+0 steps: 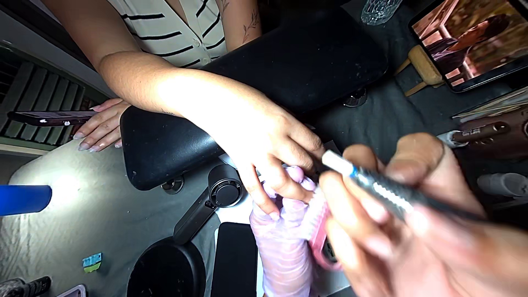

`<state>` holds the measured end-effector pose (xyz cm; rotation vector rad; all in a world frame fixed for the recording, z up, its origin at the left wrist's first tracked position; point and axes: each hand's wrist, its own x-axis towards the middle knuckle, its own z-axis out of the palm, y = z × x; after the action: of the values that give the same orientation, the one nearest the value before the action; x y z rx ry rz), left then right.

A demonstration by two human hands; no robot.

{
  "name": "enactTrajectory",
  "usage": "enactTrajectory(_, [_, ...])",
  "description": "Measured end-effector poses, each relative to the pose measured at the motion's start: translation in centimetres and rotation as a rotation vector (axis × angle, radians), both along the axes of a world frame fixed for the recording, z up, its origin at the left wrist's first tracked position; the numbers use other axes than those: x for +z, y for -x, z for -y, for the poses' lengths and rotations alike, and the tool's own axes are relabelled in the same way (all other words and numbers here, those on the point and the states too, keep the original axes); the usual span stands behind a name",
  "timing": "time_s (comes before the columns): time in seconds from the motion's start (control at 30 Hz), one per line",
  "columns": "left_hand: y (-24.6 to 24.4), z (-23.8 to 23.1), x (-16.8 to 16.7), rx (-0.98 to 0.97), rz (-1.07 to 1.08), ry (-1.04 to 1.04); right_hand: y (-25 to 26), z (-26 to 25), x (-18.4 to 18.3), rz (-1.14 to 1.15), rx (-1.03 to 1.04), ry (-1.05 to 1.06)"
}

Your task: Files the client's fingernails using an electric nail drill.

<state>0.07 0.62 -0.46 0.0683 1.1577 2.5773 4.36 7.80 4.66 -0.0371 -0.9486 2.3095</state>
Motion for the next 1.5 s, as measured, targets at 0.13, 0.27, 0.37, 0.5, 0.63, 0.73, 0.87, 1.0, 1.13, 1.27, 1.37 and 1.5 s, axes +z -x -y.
enactTrajectory(0.13, [0.1, -0.1, -0.4, -0.003, -0.051, -0.081, 1.6, -1.4, -0.6, 0.03, -0.247, 0.008])
enactTrajectory(0.27, [0.3, -0.2, 0.5, -0.049, -0.029, -0.125, -0.3, -2.1, -0.6, -0.155, -0.15, 0.075])
enactTrajectory(0.37, [0.4, -0.2, 0.6, -0.021, -0.106, -0.072, -0.1, -2.6, -0.6, -0.031, -0.312, -0.109])
enactTrajectory(0.5, [0.6, -0.4, -0.1, 0.092, -0.326, 0.089, -1.0, -4.1, -1.9, 0.124, -0.385, -0.333])
enactTrajectory(0.63, [0.7, -0.6, 0.1, 0.158, -0.339, 0.214, -2.5, -5.6, -3.4, 0.114, -0.449, -0.674])
enactTrajectory(0.73, [1.0, -0.3, 0.3, 0.079, -0.229, 0.15, -2.9, -5.7, -4.2, 0.087, -0.547, -0.797])
enactTrajectory(0.87, [1.2, 0.4, 0.1, -0.039, -0.155, 0.042, -3.0, -5.0, -4.7, 0.072, -0.619, -0.857])
enactTrajectory(1.0, [1.1, 0.7, 0.9, -0.106, -0.09, -0.065, -2.4, -4.7, -4.4, 0.053, -0.593, -0.953])
enactTrajectory(1.13, [0.8, 1.2, 1.3, -0.12, 0.015, -0.083, -1.1, -4.1, -3.0, 0.147, -0.474, -0.904])
enactTrajectory(1.27, [0.7, 1.8, 1.3, -0.127, 0.008, -0.004, -0.2, -4.1, -2.3, 0.123, -0.303, -0.824])
enactTrajectory(1.37, [0.7, 1.9, 1.4, -0.132, 0.008, 0.007, 0.0, -4.2, -2.2, 0.134, -0.255, -0.793])
enactTrajectory(1.5, [0.6, 1.9, 1.4, -0.113, 0.016, 0.025, 0.1, -4.6, -2.1, 0.138, -0.235, -0.818])
